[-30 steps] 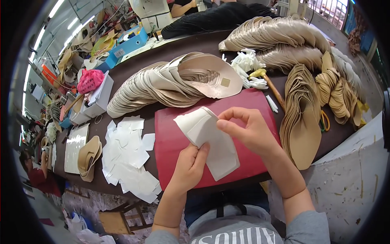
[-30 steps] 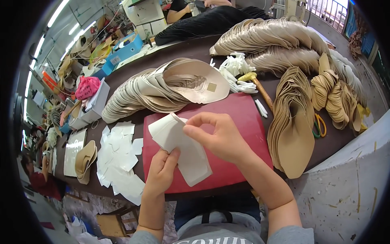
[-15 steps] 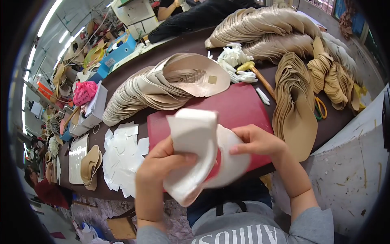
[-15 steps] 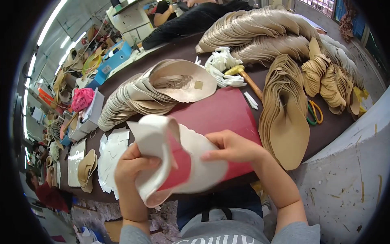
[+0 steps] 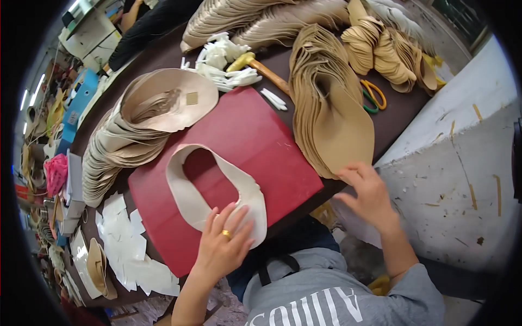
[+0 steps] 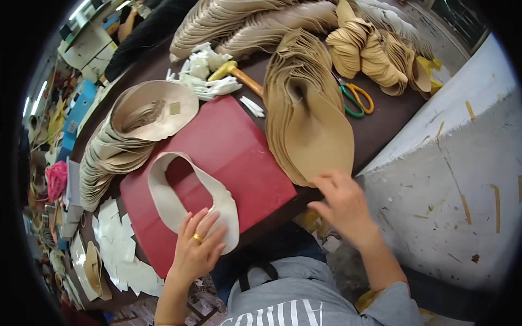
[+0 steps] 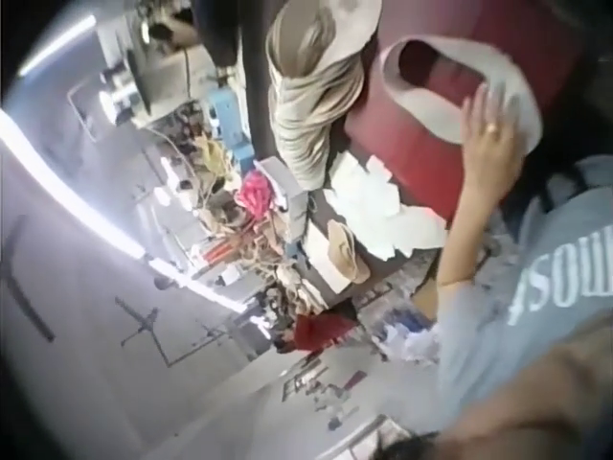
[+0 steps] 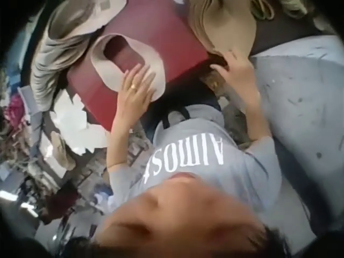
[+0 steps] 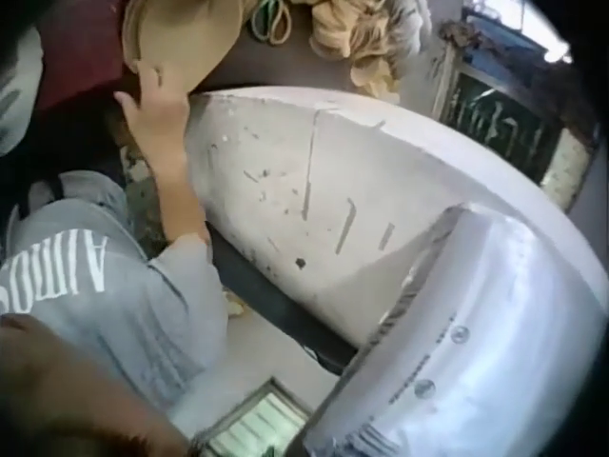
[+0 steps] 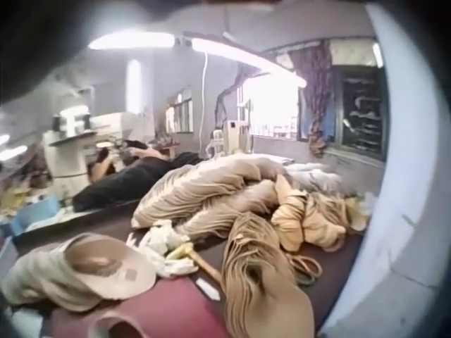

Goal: Applying reinforcement material to shoe upper components at a manufacturing workbench.

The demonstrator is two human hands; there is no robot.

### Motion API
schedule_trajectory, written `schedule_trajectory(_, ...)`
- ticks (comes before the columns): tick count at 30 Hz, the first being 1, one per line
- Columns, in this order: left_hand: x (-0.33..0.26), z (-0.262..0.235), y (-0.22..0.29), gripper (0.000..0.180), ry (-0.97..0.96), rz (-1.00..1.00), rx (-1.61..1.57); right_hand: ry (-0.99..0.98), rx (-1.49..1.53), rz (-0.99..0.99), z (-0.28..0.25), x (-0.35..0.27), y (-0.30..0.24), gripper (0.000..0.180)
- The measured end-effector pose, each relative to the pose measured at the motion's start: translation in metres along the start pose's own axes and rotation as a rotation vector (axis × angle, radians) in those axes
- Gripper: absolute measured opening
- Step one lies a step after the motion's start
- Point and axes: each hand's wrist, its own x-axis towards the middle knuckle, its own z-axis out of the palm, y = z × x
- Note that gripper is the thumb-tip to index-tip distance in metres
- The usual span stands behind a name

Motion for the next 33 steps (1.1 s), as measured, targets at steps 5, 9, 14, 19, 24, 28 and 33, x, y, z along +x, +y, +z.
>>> schedule_trajectory(5,0.003,0.006,0.000,0.027,0.079,-0.129,-0.323,-0.034,0.064,-0.032,-0.009,-0.012,0.065,0.019)
schedule_trajectory(9,0.037,0.011,0.019,0.024,0.126,-0.124,-0.347,-0.085,0.247,-0.025,-0.017,-0.017,0.074,0.012)
schedule_trajectory(14,0.079,0.024,0.045,0.024,0.128,0.003,-0.371,-0.157,0.589,0.203,-0.011,-0.020,0.073,0.009)
schedule_trajectory(19,0.094,0.026,0.053,0.025,0.072,0.091,-0.405,-0.137,0.840,0.354,-0.010,-0.022,0.087,0.006)
schedule_trajectory(24,0.094,0.039,0.046,0.028,0.107,0.012,-0.497,-0.034,0.960,0.408,-0.002,-0.029,0.077,0.006)
schedule_trajectory(28,0.110,0.046,0.059,0.038,0.127,-0.330,-0.434,0.027,0.518,0.225,-0.007,-0.032,0.032,0.007)
schedule_trajectory(33,0.134,0.059,0.075,0.034,0.127,-0.413,-0.214,0.306,-0.034,0.548,0.019,-0.015,0.023,0.009)
